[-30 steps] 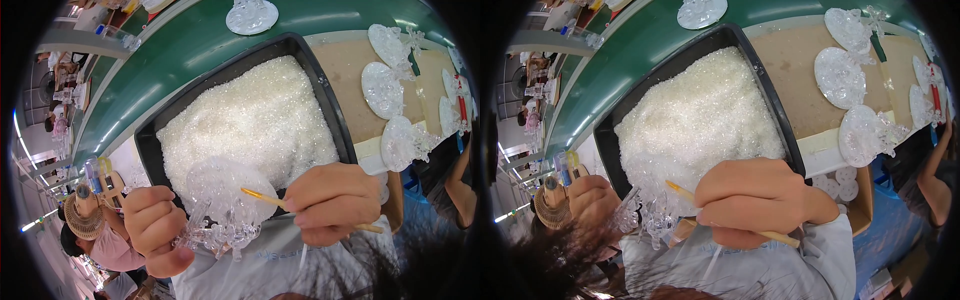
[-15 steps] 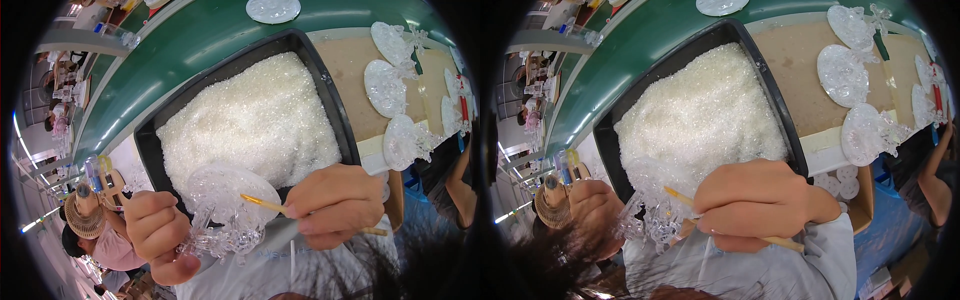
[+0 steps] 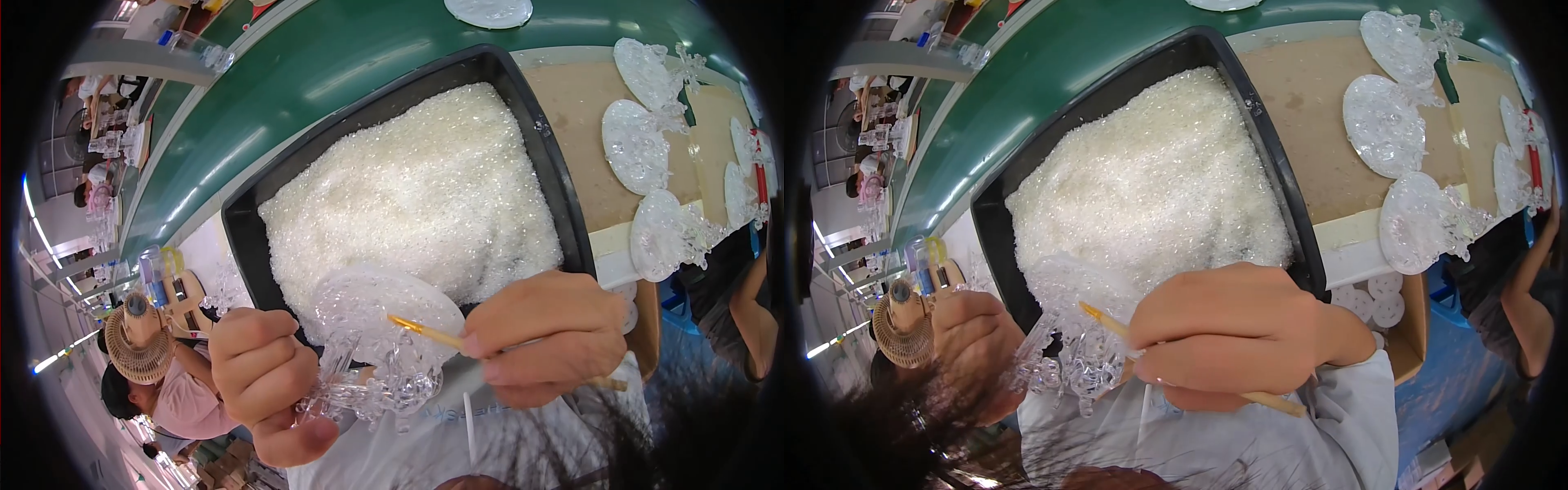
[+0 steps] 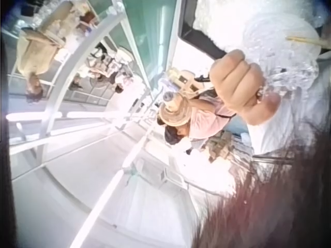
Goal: Applying decorative white crystals to the base of clear plastic light fixtures using a brush and adhesive.
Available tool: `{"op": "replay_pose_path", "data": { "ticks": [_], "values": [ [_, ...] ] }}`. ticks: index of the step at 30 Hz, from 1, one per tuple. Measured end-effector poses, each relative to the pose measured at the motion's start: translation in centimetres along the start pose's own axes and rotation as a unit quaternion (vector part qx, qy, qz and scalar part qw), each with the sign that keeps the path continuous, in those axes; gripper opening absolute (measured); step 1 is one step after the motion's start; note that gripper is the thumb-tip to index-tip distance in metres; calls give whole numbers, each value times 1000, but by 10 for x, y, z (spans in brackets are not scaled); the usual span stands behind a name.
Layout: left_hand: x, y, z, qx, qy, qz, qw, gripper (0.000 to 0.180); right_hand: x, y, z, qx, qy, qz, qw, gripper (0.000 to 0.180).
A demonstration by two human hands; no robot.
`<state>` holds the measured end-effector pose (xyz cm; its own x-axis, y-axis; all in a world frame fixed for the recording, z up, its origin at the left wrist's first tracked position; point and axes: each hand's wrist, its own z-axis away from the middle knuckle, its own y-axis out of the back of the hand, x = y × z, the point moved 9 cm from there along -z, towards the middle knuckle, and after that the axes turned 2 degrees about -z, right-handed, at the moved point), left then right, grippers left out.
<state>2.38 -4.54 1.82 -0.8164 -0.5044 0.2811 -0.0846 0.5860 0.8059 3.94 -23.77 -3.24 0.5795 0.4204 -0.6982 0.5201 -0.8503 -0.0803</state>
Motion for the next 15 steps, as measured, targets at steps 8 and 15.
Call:
{"op": "replay_pose_path", "data": {
  "ticks": [8, 15],
  "values": [
    [5, 6, 12, 15, 29, -7, 999, 19, 1, -5, 2, 7, 19, 0, 1000, 18],
    [21, 1, 17, 30, 54, -14, 998, 14, 2, -4, 0, 28, 4, 10, 1000, 20]
  ]
}}
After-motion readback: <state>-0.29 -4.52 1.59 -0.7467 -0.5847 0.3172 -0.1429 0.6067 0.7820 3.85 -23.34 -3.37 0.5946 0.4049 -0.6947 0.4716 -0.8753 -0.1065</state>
